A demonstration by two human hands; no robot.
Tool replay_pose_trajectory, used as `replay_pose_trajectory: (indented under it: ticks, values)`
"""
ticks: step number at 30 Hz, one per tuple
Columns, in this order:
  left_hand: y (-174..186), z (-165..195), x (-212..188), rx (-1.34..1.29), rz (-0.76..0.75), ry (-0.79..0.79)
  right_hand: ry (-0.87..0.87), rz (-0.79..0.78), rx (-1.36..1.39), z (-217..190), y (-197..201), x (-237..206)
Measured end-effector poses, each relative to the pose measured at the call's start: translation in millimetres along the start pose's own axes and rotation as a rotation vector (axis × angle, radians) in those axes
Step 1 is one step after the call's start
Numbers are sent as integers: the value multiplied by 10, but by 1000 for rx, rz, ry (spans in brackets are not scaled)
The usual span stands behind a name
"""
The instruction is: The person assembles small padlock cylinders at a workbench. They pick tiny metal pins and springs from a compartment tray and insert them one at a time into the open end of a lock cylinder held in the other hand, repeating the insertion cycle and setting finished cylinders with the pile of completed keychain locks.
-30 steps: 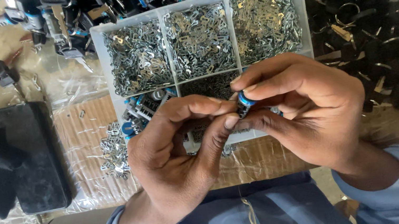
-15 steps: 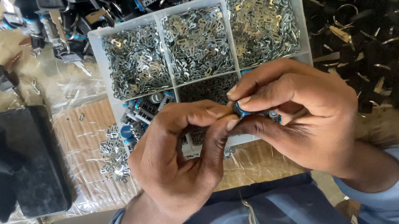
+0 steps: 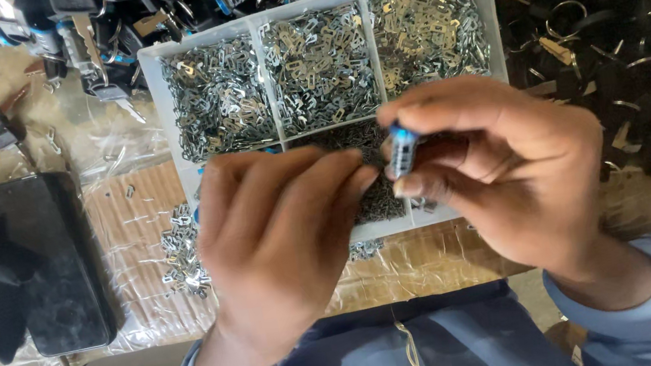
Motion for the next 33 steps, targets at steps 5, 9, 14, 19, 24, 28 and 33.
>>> replay_pose_trajectory:
  ticks: [5, 9, 14, 19, 24, 28, 33]
  values:
    - [-115, 37, 46, 247, -165, 20, -59, 34, -76, 17, 65, -136]
    - [5, 28, 14, -66, -79, 60, -30, -2, -221, 2, 73, -164]
    - [89, 41, -52, -215, 6, 22, 28, -50, -193, 4, 51, -151]
    - [63, -25, -109, -320, 47, 151, 4, -57, -112, 61, 62, -230]
    - [39, -38, -142, -433, 68, 205, 33, -72, -68, 81, 47, -231]
    - [23, -36, -151, -421, 64, 171, 21, -80, -77, 76, 30, -226]
    - [24, -37, -191, -404, 36, 153, 14, -78, -93, 99, 35, -264]
Point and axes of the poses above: each hand's wrist, its own x-axis towards the middle knuckle, its own y-axis out of the back of the hand, z = x × y, the point moved 5 cm from there along x, towards the middle knuckle, and after that the axes turned 4 degrees about -z, right-handed, at the moved point
